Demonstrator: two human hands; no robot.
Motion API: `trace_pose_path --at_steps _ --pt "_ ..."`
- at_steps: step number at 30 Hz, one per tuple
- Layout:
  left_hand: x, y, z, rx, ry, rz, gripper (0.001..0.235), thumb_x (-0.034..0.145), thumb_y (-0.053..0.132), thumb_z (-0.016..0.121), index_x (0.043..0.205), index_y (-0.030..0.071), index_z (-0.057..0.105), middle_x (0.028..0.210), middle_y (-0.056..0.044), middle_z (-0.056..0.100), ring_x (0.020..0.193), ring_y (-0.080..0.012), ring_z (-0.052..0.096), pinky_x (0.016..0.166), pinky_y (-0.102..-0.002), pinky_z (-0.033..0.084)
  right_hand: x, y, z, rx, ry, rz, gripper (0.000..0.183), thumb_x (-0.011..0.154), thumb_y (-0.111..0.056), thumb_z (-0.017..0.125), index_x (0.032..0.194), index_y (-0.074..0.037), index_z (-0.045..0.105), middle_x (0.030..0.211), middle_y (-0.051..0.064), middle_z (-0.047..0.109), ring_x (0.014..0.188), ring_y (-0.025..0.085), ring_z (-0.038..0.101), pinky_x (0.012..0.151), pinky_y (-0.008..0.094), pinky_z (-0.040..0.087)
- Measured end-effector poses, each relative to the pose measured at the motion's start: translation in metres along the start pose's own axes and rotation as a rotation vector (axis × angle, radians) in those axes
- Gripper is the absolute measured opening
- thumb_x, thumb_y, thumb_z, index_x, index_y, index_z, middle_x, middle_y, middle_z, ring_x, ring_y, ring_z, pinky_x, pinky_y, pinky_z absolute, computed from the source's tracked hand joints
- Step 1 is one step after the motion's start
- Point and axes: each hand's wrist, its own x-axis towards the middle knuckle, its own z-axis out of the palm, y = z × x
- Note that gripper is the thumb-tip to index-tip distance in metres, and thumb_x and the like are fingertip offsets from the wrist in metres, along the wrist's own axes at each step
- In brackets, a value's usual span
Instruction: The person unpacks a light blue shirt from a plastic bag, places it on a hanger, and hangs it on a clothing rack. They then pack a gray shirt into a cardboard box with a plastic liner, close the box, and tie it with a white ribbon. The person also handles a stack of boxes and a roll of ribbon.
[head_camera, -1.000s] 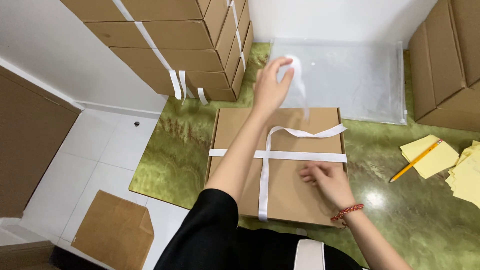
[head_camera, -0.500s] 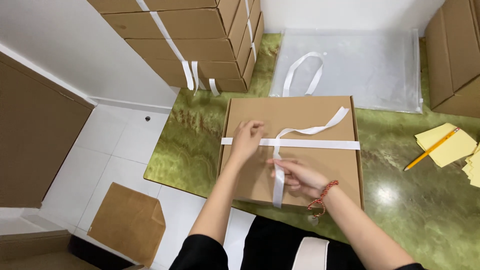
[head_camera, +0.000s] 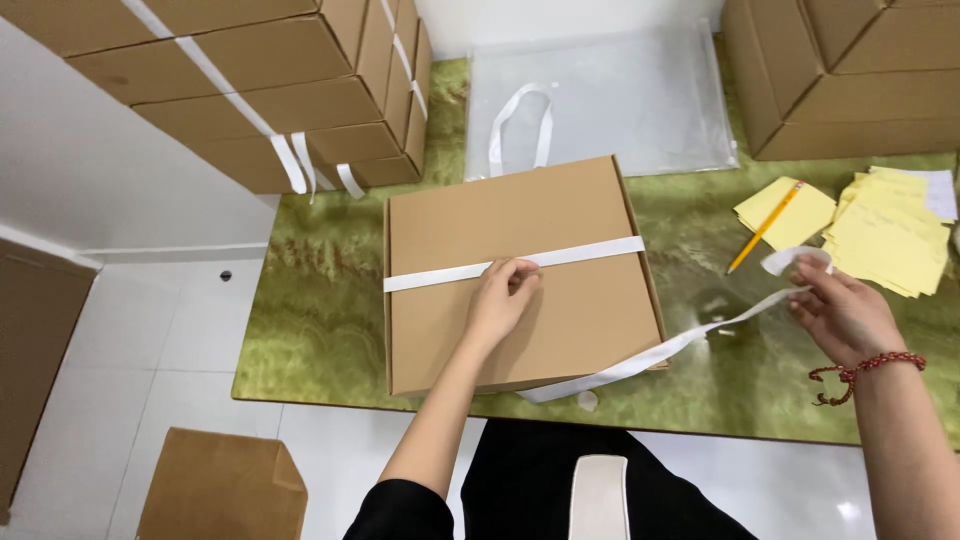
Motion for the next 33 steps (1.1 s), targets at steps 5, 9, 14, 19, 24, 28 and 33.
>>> trace_pose_path --at_steps 5,9,14,19,24,28,33 --pt "0.003 0.003 0.037 0.092 -0.029 0.213 0.023 0.098 0.025 0.065 0.117 0.019 0.076 0.129 0.004 0.074 0.126 -0.0205 0.063 0.111 -0.037 0.045 -0.03 0.017 0.03 -0.293 0.127 -0.173 0.091 0.096 -0.013 0.076 0.166 0.0 0.02 0.162 0.024 0.042 0.119 0.027 0.067 0.094 0.038 0.059" --pt "0.003 -0.003 0.056 0.252 -0.101 0.311 0.04 0.098 0.029 0.064 0.137 0.021 0.069 0.157 0.0 0.06 0.15 -0.0258 0.049 0.121 -0.053 0.035 -0.076 0.005 0.098 -0.313 -0.025 -0.09 0.056 0.099 -0.016 0.067 0.15 0.003 0.054 0.142 0.019 0.066 0.121 0.027 0.067 0.106 0.038 0.056" --pt "-0.027 0.031 0.041 0.312 -0.205 0.37 0.052 0.101 0.021 0.067 0.151 0.008 0.058 0.17 -0.017 0.041 0.16 -0.0398 0.029 0.13 -0.058 0.021 -0.098 -0.004 0.13 -0.636 -0.341 0.166 0.082 0.096 -0.044 0.071 0.161 0.0 0.047 0.156 0.028 0.057 0.132 0.043 0.063 0.095 0.052 0.059" --pt "-0.022 0.018 0.053 0.38 -0.251 0.323 0.056 0.104 0.029 0.062 0.157 0.015 0.051 0.177 -0.012 0.03 0.165 -0.0345 0.018 0.132 -0.056 0.013 -0.064 0.025 0.091 -0.766 -0.432 0.212 0.074 0.102 -0.046 0.066 0.155 0.003 0.052 0.111 0.032 0.08 0.055 0.033 0.075 0.049 0.036 0.047" --pt "-0.018 0.02 0.06 0.484 -0.232 0.306 0.06 0.107 0.036 0.059 0.162 0.019 0.044 0.178 -0.009 0.026 0.166 -0.0298 0.014 0.133 -0.054 0.008 -0.065 0.029 0.082 -0.772 -0.607 0.17 0.05 0.091 -0.014 0.082 0.134 0.006 0.065 0.105 0.023 0.082 0.052 0.024 0.068 0.055 0.032 0.046" --pt "-0.016 0.012 0.065 0.526 -0.238 0.306 0.061 0.108 0.04 0.056 0.165 0.022 0.041 0.178 -0.008 0.025 0.166 -0.0286 0.014 0.134 -0.053 0.007 -0.058 0.036 0.067 -0.761 -0.71 0.204 0.029 0.086 0.002 0.082 0.113 0.005 0.072 0.085 0.018 0.084 0.051 0.026 0.071 0.055 0.031 0.047" --pt "-0.019 0.013 0.063 0.569 -0.244 0.313 0.062 0.109 0.042 0.052 0.166 0.023 0.038 0.18 -0.007 0.02 0.167 -0.028 0.01 0.133 -0.053 0.006 -0.06 0.019 0.064 -0.965 -0.586 0.23 0.066 0.079 -0.023 0.097 0.132 0.009 0.074 0.126 0.03 0.08 0.091 0.034 0.079 0.079 0.041 0.063"
